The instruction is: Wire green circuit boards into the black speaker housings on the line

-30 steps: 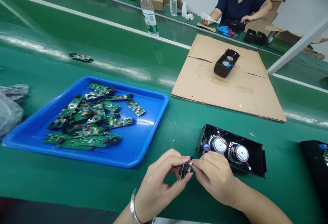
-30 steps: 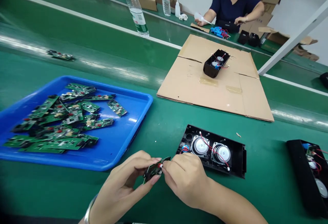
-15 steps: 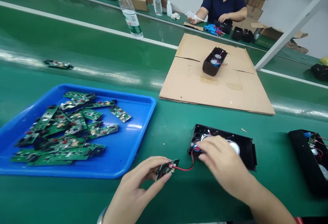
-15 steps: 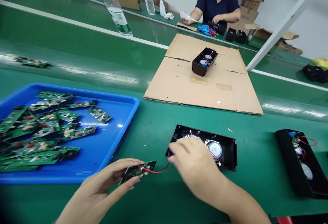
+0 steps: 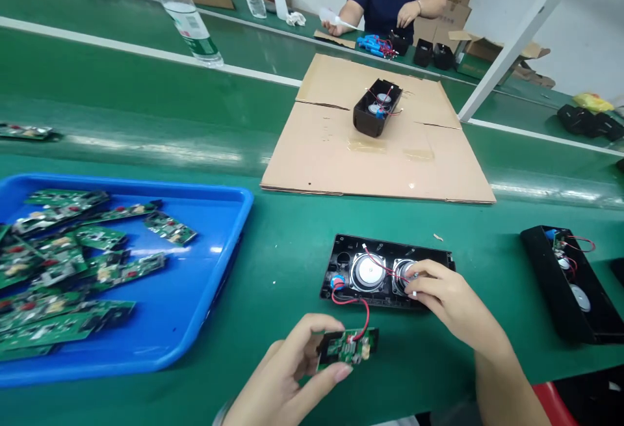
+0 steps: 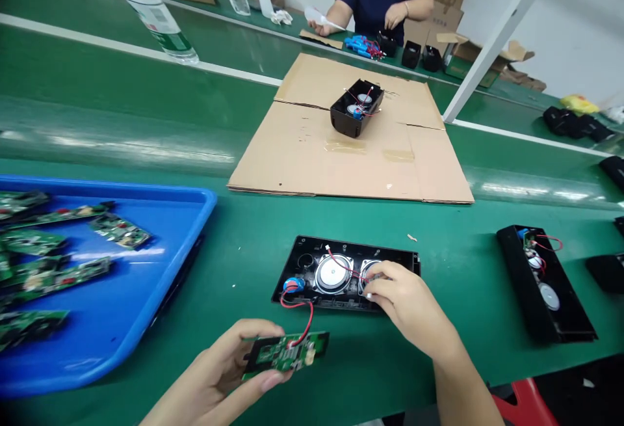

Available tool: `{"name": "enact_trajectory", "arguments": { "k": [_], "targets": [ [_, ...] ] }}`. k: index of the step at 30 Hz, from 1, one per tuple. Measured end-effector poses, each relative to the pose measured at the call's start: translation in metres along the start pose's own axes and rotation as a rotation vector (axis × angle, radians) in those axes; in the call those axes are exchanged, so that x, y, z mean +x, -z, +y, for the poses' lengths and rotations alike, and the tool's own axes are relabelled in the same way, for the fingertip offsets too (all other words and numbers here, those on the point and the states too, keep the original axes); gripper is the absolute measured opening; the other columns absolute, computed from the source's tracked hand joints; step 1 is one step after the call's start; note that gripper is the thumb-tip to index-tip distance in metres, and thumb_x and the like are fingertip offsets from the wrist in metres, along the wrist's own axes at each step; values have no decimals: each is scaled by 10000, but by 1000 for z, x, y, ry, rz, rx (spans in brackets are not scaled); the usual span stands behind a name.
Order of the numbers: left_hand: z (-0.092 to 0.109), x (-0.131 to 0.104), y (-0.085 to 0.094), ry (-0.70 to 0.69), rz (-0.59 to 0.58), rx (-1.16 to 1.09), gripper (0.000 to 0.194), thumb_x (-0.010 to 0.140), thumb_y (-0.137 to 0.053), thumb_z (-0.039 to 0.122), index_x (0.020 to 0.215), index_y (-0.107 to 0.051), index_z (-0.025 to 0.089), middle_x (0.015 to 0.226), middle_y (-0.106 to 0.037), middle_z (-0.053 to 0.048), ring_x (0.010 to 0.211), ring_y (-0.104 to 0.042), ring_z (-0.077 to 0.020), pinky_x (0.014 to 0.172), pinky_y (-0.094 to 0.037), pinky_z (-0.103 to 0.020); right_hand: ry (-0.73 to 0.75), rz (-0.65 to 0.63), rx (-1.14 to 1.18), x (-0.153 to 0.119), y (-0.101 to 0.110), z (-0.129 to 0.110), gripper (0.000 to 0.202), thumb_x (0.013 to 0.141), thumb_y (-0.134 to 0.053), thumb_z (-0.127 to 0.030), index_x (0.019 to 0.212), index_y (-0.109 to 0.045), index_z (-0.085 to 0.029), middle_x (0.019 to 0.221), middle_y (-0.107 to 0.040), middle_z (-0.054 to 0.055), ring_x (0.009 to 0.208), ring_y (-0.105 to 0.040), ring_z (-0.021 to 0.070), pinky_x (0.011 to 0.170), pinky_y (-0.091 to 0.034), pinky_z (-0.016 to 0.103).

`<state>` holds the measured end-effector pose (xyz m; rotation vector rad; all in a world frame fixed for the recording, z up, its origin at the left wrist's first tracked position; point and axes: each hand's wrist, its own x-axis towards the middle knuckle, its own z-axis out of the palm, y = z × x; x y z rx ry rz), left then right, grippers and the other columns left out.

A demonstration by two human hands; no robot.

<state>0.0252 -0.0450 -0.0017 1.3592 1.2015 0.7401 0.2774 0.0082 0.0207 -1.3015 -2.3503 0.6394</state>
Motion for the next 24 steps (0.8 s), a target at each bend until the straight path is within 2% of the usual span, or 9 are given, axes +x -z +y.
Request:
{"name": "enact_trajectory", "arguments": {
  "k": [3, 5, 8, 12, 20, 24],
  "targets": [
    [9, 16, -17, -29, 122, 86, 210, 809, -559, 348, 987, -564, 236, 642, -688, 12, 551, -676, -176, 442, -517, -211, -113, 208, 213, 6, -15, -3, 101, 859, -531, -138, 904, -611, -180, 809, -668, 23, 736, -641, 142, 638, -528, 228],
    [13, 26, -24, -69, 176, 98, 215, 827, -535, 354, 1001, -543, 228, 648, -693, 11, 584, -694, -181, 462, -534, -208, -160, 284, 259, 8, -23, -5, 43, 856, -555, -179, 869, -595, -174, 736, -657, 7, 652, -625, 132, 571, -509, 213],
    [16, 35, -29, -138, 222, 75, 217, 846, -503, 387, 986, -521, 222, 714, -716, -7, 636, -710, -179, 537, -571, -218, -77, 264, 233, 9, -30, -7, 169, 906, -485, -212, 799, -609, -170, 736, -641, 18, 660, -600, 130, 592, -487, 229],
    [18, 38, -31, -118, 245, 132, 281, 847, -510, 427, 1036, -515, 219, 796, -733, -24, 662, -715, -179, 575, -587, -226, 22, 228, 155, 8, -36, -9, 223, 935, -426, -210, 862, -630, -159, 772, -618, 37, 684, -570, 130, 612, -456, 243],
    [19, 37, -33, -183, 257, 254, 257, 854, -516, 409, 1025, -562, 223, 746, -740, -2, 623, -713, -179, 535, -575, -203, 124, 204, -149, 7, -44, -13, 335, 928, -370, -163, 660, -570, -165, 634, -520, 16, 588, -431, 130, 546, -343, 259],
    [16, 36, -35, -249, 283, 311, 230, 849, -537, 378, 1020, -572, 228, 781, -745, 6, 622, -712, -159, 582, -576, -190, 149, 207, -113, 7, -40, -15, 313, 939, -364, -158, 736, -602, -152, 653, -542, 22, 601, -430, 130, 548, -343, 256]
  ]
}}
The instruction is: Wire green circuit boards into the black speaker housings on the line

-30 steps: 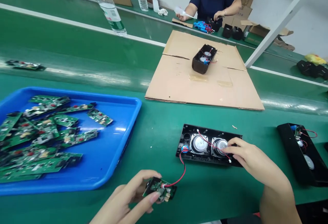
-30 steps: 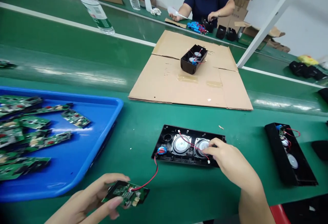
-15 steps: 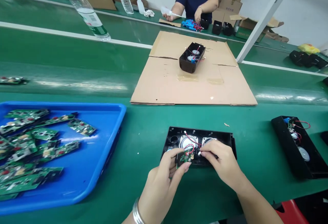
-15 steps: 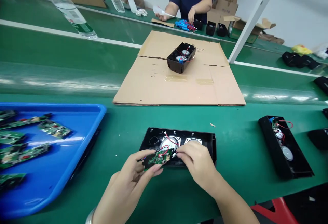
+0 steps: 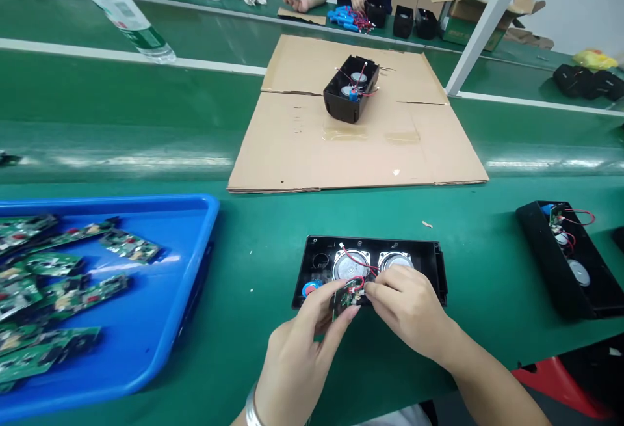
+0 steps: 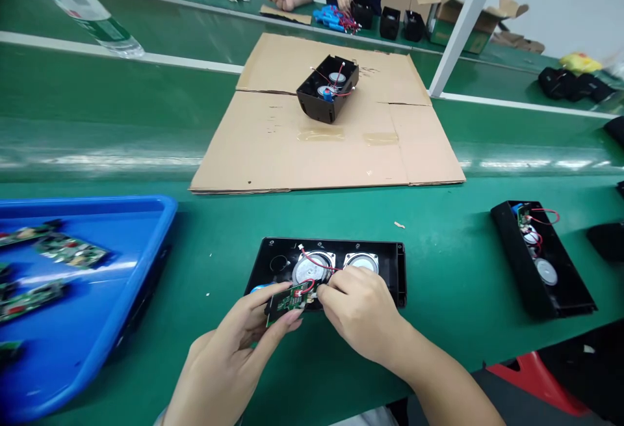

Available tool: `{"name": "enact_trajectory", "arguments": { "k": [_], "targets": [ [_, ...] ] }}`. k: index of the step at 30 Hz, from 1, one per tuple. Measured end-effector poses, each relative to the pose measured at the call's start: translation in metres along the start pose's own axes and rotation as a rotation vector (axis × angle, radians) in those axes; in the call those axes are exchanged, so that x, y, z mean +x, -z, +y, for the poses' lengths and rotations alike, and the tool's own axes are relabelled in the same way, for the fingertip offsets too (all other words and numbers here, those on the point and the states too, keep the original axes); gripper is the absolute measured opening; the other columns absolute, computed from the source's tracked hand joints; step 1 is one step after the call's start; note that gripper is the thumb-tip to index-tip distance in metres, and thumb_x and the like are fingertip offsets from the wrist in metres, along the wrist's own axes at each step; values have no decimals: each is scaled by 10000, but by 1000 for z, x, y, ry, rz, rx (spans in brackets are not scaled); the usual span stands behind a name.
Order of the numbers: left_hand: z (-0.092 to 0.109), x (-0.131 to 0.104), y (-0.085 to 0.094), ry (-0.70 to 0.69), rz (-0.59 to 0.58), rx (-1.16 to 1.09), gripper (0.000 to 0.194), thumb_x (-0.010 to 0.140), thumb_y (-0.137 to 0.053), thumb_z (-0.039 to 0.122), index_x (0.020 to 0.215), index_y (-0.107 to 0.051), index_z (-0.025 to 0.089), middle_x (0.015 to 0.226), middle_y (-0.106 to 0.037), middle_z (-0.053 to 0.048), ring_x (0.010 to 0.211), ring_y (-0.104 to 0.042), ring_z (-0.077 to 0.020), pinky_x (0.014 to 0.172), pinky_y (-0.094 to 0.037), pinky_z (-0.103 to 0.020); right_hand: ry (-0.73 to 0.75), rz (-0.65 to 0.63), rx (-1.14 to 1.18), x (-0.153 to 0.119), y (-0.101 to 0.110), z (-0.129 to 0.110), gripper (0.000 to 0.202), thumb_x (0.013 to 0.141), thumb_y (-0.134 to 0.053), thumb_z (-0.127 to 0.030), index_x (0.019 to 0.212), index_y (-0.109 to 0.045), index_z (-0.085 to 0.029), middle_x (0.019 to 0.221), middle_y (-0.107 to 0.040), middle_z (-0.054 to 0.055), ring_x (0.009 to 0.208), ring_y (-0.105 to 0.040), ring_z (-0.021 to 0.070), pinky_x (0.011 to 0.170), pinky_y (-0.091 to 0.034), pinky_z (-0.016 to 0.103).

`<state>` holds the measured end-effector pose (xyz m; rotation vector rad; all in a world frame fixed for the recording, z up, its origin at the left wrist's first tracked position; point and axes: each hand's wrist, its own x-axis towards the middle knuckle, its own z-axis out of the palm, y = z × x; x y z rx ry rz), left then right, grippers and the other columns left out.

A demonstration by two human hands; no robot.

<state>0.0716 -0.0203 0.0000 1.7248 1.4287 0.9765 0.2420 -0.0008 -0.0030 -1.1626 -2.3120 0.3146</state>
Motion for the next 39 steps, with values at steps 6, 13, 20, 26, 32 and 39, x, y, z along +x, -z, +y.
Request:
{"name": "enact_trajectory", "arguments": {
  "k": [6, 13, 20, 26, 32, 39],
  "targets": [
    [0, 2, 1, 93, -24, -83, 256, 843, -544, 369, 1047, -575, 219, 722, -747, 16, 584, -708, -169, 513, -569, -187, -124, 12, 250, -1, 1, -1, 231, 922, -424, -176, 781, -607, -166, 722, -579, 22, 663, -504, 122, 614, -404, 249],
    [3, 4, 4, 189, -46, -134, 340, 824, -553, 408, 1086, -599, 196, 694, -744, 5, 571, -707, -190, 478, -571, -210, -37, 15, 135, -3, -1, 4, 266, 920, -412, -156, 725, -591, -174, 682, -553, 22, 622, -448, 125, 570, -368, 256],
    [4, 8, 7, 248, -52, -230, 440, 806, -550, 478, 1127, -591, 179, 741, -746, -11, 606, -712, -211, 552, -621, -288, 37, 45, 129, -3, 3, 5, 176, 905, -452, -116, 834, -610, -145, 729, -588, 38, 640, -461, 128, 567, -359, 260],
    [5, 8, 8, 250, -62, -249, 413, 816, -546, 450, 1128, -587, 184, 753, -747, -17, 620, -714, -208, 581, -619, -282, 56, 35, 97, -3, 2, 5, 173, 899, -460, -112, 822, -613, -137, 723, -594, 40, 630, -440, 131, 564, -349, 268],
    [6, 10, 10, 299, -84, -286, 377, 833, -519, 426, 1097, -570, 160, 755, -752, -39, 632, -714, -204, 588, -609, -250, 56, 70, 128, -3, 0, 5, 147, 881, -486, -90, 832, -620, -128, 720, -598, 42, 626, -438, 129, 563, -350, 265],
    [8, 8, 9, 289, -39, -195, 326, 837, -520, 378, 1083, -568, 169, 729, -753, -17, 609, -711, -181, 551, -590, -205, 55, 91, 141, -4, -1, 6, 141, 879, -496, -97, 829, -626, -125, 708, -602, 38, 622, -430, 127, 561, -351, 261]
  ]
}}
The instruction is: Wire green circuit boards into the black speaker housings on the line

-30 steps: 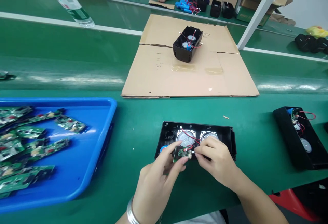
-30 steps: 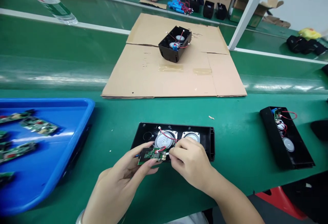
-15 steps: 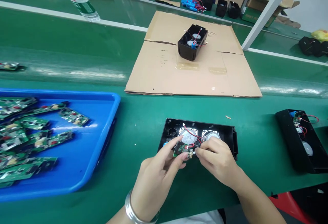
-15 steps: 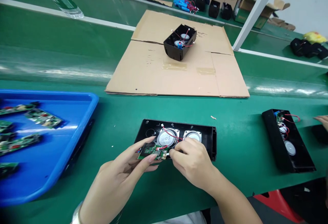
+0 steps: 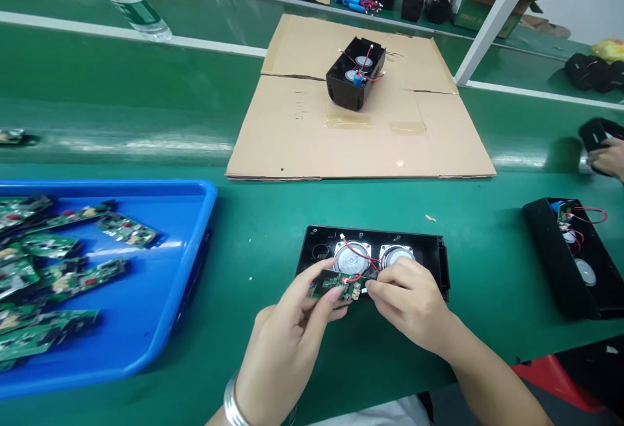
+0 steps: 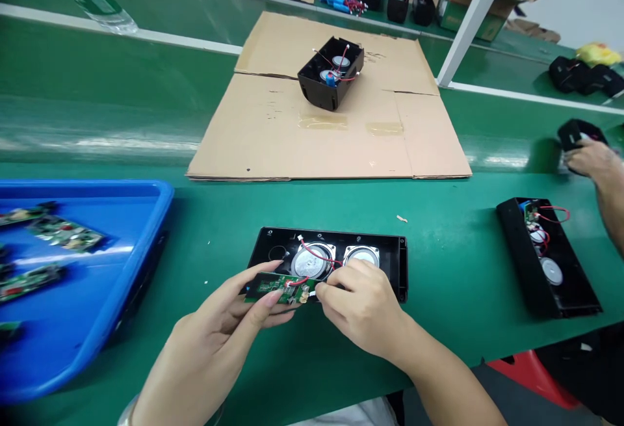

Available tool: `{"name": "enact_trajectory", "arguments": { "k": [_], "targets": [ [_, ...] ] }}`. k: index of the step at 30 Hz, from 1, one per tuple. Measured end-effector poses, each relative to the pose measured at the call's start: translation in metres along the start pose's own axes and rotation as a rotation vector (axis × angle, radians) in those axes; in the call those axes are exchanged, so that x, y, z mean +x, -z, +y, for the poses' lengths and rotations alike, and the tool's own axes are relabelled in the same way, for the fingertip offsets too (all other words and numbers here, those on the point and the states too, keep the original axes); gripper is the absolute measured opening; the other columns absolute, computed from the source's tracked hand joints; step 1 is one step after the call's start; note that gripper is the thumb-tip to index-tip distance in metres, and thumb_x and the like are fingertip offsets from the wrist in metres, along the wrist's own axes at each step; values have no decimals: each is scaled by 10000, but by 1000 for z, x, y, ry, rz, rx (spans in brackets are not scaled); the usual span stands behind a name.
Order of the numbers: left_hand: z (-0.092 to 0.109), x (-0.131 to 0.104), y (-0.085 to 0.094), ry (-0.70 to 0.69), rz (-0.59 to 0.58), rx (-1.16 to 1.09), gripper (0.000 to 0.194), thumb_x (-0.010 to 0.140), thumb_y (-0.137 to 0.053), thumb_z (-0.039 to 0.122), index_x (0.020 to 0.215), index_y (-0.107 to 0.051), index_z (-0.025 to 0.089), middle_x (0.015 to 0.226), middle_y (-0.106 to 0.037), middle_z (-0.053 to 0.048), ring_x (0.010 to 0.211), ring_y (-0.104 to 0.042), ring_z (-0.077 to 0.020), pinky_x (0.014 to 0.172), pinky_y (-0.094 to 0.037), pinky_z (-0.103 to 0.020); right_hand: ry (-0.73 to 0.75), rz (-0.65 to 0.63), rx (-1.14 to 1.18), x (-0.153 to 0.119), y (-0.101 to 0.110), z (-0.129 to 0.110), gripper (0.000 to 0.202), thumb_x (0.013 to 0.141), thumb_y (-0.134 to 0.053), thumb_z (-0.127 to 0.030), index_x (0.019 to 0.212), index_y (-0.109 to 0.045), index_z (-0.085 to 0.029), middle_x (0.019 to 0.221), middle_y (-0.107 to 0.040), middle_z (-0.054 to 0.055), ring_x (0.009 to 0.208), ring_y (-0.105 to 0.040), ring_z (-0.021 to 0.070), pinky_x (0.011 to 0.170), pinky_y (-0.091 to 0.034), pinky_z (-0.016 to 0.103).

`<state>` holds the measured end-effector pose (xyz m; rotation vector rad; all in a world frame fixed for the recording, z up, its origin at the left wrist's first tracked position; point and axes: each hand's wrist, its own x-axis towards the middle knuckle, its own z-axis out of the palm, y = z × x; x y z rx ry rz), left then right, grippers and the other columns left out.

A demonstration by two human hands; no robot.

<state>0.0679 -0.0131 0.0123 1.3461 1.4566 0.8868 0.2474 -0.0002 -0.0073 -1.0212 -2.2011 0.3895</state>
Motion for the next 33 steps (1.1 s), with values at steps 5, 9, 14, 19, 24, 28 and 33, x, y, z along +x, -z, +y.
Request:
{"name": "enact_trajectory", "arguments": {
  "k": [5, 9, 14, 19, 24, 28, 33],
  "targets": [
    [-2, -1, -6, -206, 78, 244, 326, 848, -525, 382, 1079, -593, 163, 684, -747, -14, 567, -706, -176, 489, -558, -190, 21, -9, -64, 1, 1, -3, 173, 889, -472, -106, 804, -622, -126, 692, -592, 36, 608, -403, 127, 552, -330, 263],
    [-1, 1, -8, -330, 79, 381, 362, 879, -472, 395, 1067, -608, 118, 645, -734, -39, 495, -688, -189, 405, -517, -217, 31, -8, -94, 1, 1, -3, 180, 892, -467, -108, 797, -619, -123, 686, -587, 39, 602, -396, 130, 546, -317, 263],
    [5, 7, -8, -366, 59, 358, 345, 890, -456, 367, 1055, -617, 110, 620, -725, -34, 463, -675, -177, 424, -527, -222, 52, -16, -115, 2, 2, 0, 198, 902, -451, -104, 798, -620, -117, 676, -577, 42, 596, -391, 132, 546, -309, 263],
    [3, 7, -10, -339, 46, 343, 324, 886, -465, 330, 1085, -607, 116, 609, -716, -20, 479, -678, -179, 431, -528, -222, 100, -51, -173, 1, 2, 0, 217, 903, -430, -86, 799, -620, -107, 664, -564, 45, 593, -389, 137, 544, -297, 269],
    [-2, 2, -14, -371, 90, 372, 321, 909, -425, 332, 1050, -615, 115, 629, -716, -24, 492, -678, -169, 420, -513, -210, 122, -72, -226, 0, 2, 0, 250, 899, -411, -72, 764, -620, -99, 640, -544, 44, 584, -361, 141, 531, -274, 277],
    [1, 0, -16, -477, 135, 474, 316, 930, -400, 320, 1072, -608, 130, 756, -748, -44, 561, -698, -154, 480, -524, -189, 91, -100, -189, 1, 2, -2, 287, 905, -405, -85, 705, -610, -107, 636, -540, 46, 581, -353, 138, 524, -277, 272],
    [3, 1, -18, -580, 154, 517, 309, 944, -379, 264, 1046, -621, 102, 729, -745, -49, 558, -693, -130, 528, -525, -159, 57, -130, -160, 1, 3, -3, 319, 903, -388, -83, 655, -585, -121, 616, -505, 37, 565, -338, 130, 499, -265, 258]
  ]
}}
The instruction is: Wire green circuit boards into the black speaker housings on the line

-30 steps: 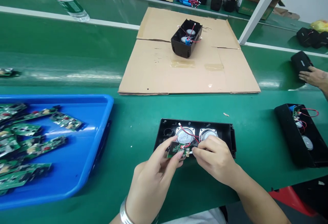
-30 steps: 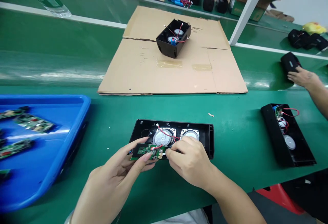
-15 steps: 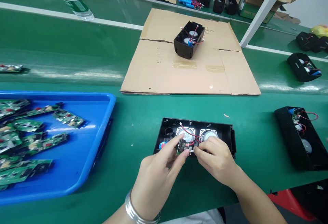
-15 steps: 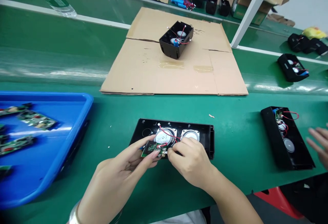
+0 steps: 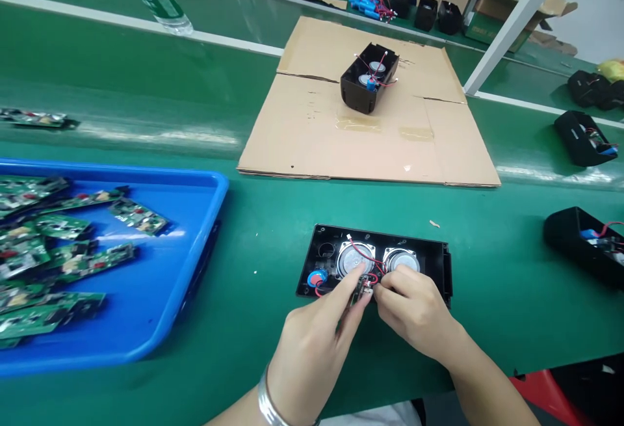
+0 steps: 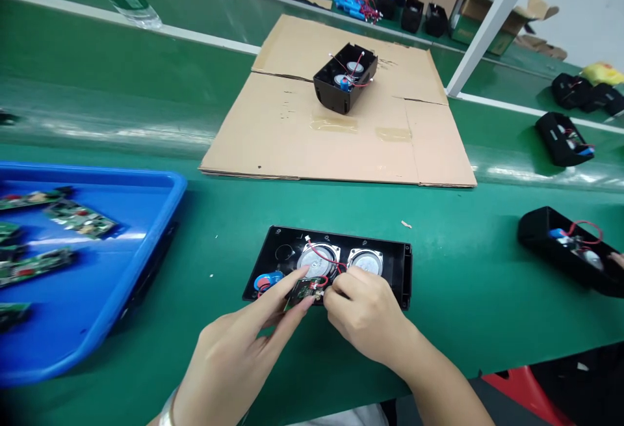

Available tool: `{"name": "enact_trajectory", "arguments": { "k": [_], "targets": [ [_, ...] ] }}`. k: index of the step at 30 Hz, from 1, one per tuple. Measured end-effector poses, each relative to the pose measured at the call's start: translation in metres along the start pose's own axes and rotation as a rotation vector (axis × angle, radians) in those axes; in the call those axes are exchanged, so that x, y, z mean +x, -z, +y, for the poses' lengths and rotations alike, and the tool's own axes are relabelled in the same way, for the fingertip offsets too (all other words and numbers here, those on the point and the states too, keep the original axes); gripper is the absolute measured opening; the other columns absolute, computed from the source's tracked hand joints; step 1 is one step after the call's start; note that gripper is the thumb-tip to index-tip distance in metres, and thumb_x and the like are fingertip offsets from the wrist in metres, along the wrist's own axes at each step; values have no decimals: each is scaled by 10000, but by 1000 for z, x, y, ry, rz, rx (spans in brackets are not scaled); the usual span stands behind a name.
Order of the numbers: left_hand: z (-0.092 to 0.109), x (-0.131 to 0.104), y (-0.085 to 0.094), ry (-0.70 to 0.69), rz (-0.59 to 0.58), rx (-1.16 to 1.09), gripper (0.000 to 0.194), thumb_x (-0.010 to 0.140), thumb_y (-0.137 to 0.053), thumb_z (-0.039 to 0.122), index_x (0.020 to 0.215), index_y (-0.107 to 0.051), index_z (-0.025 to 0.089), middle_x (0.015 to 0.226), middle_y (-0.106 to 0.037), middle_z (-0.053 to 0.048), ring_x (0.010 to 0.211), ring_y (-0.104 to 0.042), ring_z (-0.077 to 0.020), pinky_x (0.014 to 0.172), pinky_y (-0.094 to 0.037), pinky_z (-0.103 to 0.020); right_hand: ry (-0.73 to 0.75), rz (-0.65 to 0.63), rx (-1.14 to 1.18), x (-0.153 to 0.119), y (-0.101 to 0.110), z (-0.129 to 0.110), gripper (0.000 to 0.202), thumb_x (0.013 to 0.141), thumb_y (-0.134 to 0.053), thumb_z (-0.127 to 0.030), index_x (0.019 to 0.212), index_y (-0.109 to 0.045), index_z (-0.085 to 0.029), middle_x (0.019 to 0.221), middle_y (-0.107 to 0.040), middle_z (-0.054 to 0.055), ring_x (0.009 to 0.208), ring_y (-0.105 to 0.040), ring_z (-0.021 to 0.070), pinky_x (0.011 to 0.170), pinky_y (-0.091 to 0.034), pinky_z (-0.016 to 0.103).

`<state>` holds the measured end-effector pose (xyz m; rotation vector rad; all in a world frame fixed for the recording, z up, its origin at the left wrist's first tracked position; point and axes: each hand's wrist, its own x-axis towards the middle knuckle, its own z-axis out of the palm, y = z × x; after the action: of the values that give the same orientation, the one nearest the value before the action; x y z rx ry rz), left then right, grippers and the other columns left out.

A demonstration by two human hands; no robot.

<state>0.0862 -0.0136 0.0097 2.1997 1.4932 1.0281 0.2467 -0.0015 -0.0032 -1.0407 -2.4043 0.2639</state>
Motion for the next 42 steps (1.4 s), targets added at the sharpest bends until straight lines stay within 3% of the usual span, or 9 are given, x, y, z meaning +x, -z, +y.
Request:
{"name": "enact_trajectory", "arguments": {
  "k": [8, 11, 14, 22, 27, 31, 34, 37, 42],
  "targets": [
    [-5, -1, 6, -23, -32, -134, 254, 933, -395, 244, 1057, -591, 142, 738, -741, -21, 568, -690, -115, 555, -535, -147, -96, 20, 145, -2, 0, 2, 243, 930, -416, -138, 753, -582, -143, 697, -579, 42, 611, -462, 127, 542, -369, 242],
    [-7, 0, 7, -43, -33, -158, 230, 919, -417, 216, 1063, -594, 178, 764, -744, -7, 566, -689, -110, 584, -544, -148, -236, 47, 267, -3, 0, 3, 170, 941, -433, -233, 914, -582, -157, 712, -591, 24, 622, -520, 125, 567, -432, 239],
    [-8, -1, 7, -77, -53, -154, 217, 911, -426, 202, 1030, -607, 193, 815, -750, -17, 632, -705, -127, 621, -552, -162, -272, 26, 333, -3, 2, 5, 235, 948, -417, -294, 1065, -567, -156, 727, -603, 26, 623, -549, 130, 566, -463, 247],
    [-8, -7, 5, 3, -52, -238, 224, 893, -443, 204, 1003, -637, 221, 808, -752, -17, 643, -709, -145, 613, -562, -193, -194, 28, 255, 5, 3, 4, 270, 950, -399, -258, 943, -637, -130, 719, -606, 60, 623, -549, 149, 533, -446, 260],
    [-6, -13, 9, 109, -20, -237, 209, 894, -471, 321, 990, -610, 198, 613, -695, 34, 461, -647, -105, 494, -527, -155, -314, -124, 421, 14, 13, 11, 198, 898, -518, -315, 985, -631, -177, 885, -614, 49, 616, -562, 109, 549, -481, 223],
    [-9, -19, 13, 119, 20, -161, 244, 891, -463, 392, 987, -588, 206, 566, -659, 55, 393, -603, -86, 416, -488, -130, -358, -138, 232, 30, 3, 14, 184, 906, -468, -180, 1023, -611, -184, 961, -639, 59, 798, -621, 154, 688, -512, 264],
    [-12, -21, 13, 134, 37, -133, 253, 882, -470, 417, 973, -579, 207, 610, -683, 35, 430, -632, -100, 421, -500, -134, -352, -151, -62, 37, -13, 14, 251, 828, -540, -111, 1068, -596, -160, 934, -664, 96, 788, -636, 212, 638, -509, 297],
    [-12, -22, 11, 169, 41, -189, 249, 880, -470, 422, 981, -546, 208, 619, -692, 27, 465, -655, -117, 413, -506, -142, -385, -60, -124, 35, -17, 14, 268, 806, -497, -70, 1045, -592, -146, 817, -668, 84, 675, -629, 193, 581, -493, 278],
    [-9, -17, 3, 248, 39, -270, 184, 878, -476, 367, 948, -517, 201, 634, -694, 17, 385, -617, -119, 312, -465, -156, -521, 174, 178, 16, 2, 10, 133, 842, -465, -167, 932, -563, -177, 715, -605, 8, 543, -552, 114, 487, -453, 206]
  ]
}}
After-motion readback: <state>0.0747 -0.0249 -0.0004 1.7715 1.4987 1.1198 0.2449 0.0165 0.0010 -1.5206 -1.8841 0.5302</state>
